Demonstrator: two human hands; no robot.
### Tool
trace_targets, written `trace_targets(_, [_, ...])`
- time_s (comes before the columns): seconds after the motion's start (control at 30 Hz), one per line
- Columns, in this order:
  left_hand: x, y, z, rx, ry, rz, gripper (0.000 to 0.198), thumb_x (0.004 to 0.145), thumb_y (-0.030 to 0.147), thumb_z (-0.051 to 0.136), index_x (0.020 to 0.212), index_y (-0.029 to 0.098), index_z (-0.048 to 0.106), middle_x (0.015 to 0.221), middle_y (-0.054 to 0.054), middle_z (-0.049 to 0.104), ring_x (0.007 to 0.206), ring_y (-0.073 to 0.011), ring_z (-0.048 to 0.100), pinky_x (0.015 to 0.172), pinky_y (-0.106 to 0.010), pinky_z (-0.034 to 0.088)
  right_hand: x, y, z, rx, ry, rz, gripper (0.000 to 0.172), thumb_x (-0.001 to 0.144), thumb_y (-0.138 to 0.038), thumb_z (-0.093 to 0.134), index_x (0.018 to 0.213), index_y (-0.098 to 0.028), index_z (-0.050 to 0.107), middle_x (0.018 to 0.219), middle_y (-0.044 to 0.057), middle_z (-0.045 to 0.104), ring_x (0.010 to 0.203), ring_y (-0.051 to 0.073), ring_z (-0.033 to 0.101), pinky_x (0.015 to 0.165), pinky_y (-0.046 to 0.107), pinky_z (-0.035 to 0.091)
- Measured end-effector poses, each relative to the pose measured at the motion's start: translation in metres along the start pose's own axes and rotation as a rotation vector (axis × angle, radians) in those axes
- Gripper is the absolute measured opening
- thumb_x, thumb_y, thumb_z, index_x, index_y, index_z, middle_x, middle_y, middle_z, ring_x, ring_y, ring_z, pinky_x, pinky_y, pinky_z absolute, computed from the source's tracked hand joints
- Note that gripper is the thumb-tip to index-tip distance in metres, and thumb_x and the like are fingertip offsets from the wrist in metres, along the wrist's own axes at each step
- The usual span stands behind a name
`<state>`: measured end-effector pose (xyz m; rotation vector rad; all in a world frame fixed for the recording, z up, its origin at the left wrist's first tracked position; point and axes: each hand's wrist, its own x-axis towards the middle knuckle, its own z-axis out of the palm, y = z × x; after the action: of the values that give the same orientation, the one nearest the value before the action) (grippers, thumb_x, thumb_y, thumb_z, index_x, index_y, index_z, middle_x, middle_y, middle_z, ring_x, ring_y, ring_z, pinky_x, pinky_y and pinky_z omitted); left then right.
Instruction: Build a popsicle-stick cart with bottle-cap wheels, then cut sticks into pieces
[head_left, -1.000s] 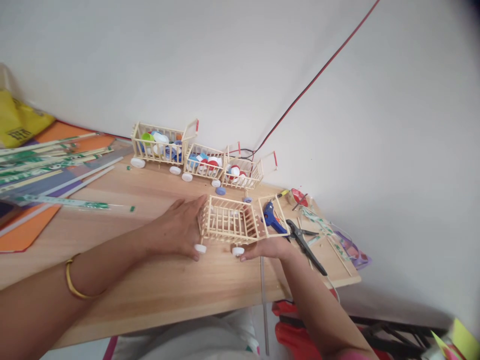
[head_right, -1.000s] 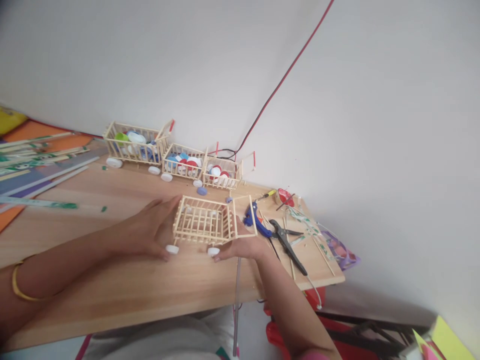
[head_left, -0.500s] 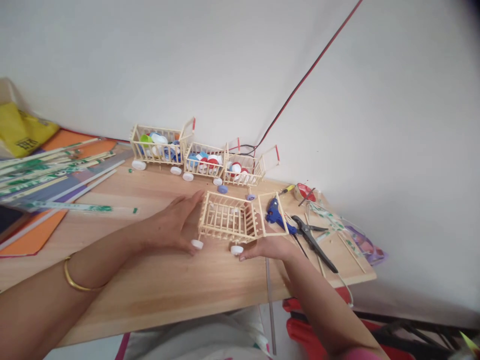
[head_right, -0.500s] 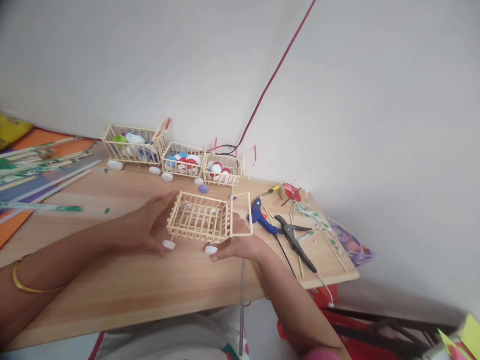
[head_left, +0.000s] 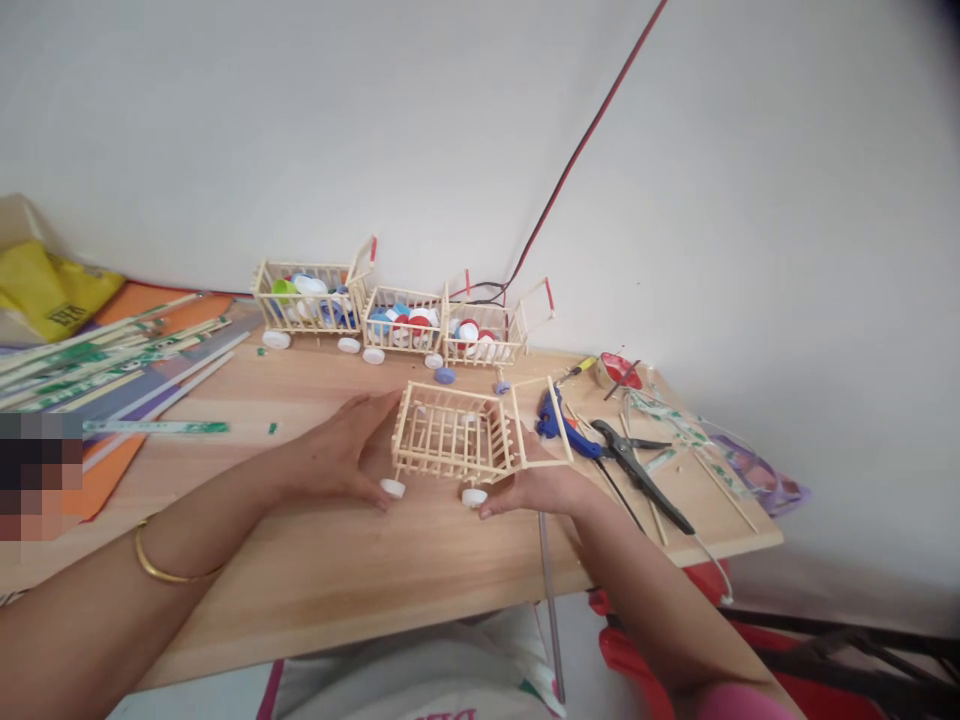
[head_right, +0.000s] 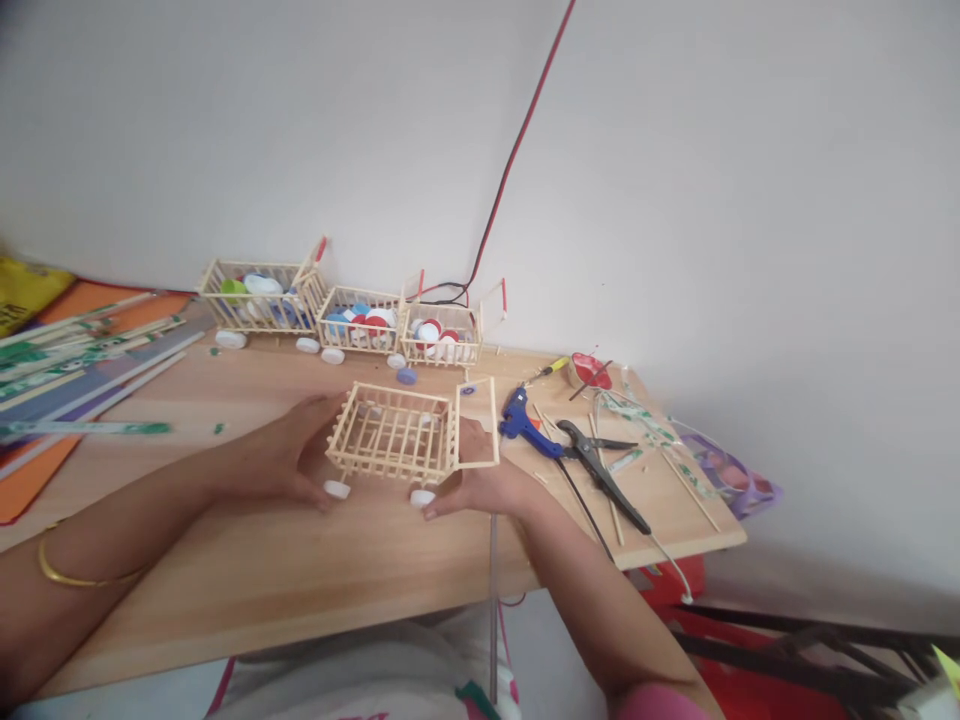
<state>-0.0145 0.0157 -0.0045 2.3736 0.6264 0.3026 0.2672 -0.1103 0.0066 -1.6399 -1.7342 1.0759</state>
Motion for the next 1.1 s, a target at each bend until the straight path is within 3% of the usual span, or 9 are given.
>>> trace_targets(0.27, [0.002, 0.0, 0.002, -0.005, 0.054, -0.054, 0.124, 0.057, 0.051, 0.081, 0.152, 0.024, 0.006, 0.153, -0.018, 0.029, 0.14, -0.0386, 0.028, 0.114, -0.056, 0.026, 0.018, -0.009, -0.022, -0.129, -0.055, -0.125, 0.092, 0.047, -0.044, 0.089, 0.132, -0.031, 0.055, 0.121, 0.003, 0.066, 0.119, 0.033, 0.058, 0.101, 0.045, 0.048])
trace_targets(0.47, [0.002, 0.0, 0.003, -0.043, 0.057, -0.099, 0.123, 0.056, 0.049, 0.083, 0.151, 0.025, 0.008, 0.153, -0.017, 0.03, 0.14, -0.0382, 0.03, 0.113, -0.056, 0.028, 0.03, 0.008, -0.024, -0.067, -0.077, -0.152, 0.099, 0.047, -0.043, 0.089, 0.137, -0.029, 0.05, 0.126, 0.004, 0.064, 0.12, 0.034, 0.056, 0.098, 0.043, 0.051])
trace_targets(0.67, [0.004, 0.005, 0.002, -0.07, 0.065, -0.129, 0.123, 0.057, 0.048, 0.082, 0.152, 0.025, 0.006, 0.155, -0.016, 0.026, 0.141, -0.0365, 0.029, 0.115, -0.055, 0.026, 0.035, 0.026, -0.024, -0.063, -0.037, -0.201, 0.115, 0.041, -0.042, 0.092, 0.143, -0.027, 0.041, 0.135, 0.008, 0.056, 0.13, 0.036, 0.046, 0.109, 0.045, 0.039])
trace_targets(0.83, [0.007, 0.01, 0.0, -0.083, 0.031, -0.146, 0.122, 0.056, 0.049, 0.082, 0.152, 0.024, 0.011, 0.153, -0.016, 0.032, 0.14, -0.0391, 0.029, 0.114, -0.056, 0.028, 0.035, 0.032, -0.025, -0.093, -0.038, -0.227, 0.117, 0.041, -0.041, 0.092, 0.144, -0.026, 0.039, 0.142, 0.01, 0.048, 0.137, 0.037, 0.036, 0.114, 0.048, 0.03])
trace_targets(0.97, [0.009, 0.015, -0.002, -0.062, 0.032, -0.153, 0.116, 0.056, 0.05, 0.081, 0.15, 0.023, 0.018, 0.153, -0.015, 0.032, 0.14, -0.0394, 0.029, 0.114, -0.054, 0.03, 0.034, 0.033, -0.027, -0.099, -0.038, -0.228, 0.117, 0.041, -0.041, 0.092, 0.144, -0.026, 0.038, 0.141, 0.01, 0.05, 0.137, 0.037, 0.036, 0.116, 0.05, 0.026])
trace_targets(1.1, [0.008, 0.017, -0.001, -0.021, 0.054, -0.155, 0.115, 0.059, 0.049, 0.08, 0.15, 0.022, 0.016, 0.154, -0.015, 0.029, 0.14, -0.0376, 0.029, 0.115, -0.052, 0.027, 0.033, 0.026, -0.026, -0.049, -0.041, -0.184, 0.118, 0.042, -0.041, 0.092, 0.146, -0.026, 0.037, 0.135, 0.009, 0.056, 0.135, 0.036, 0.04, 0.117, 0.048, 0.028])
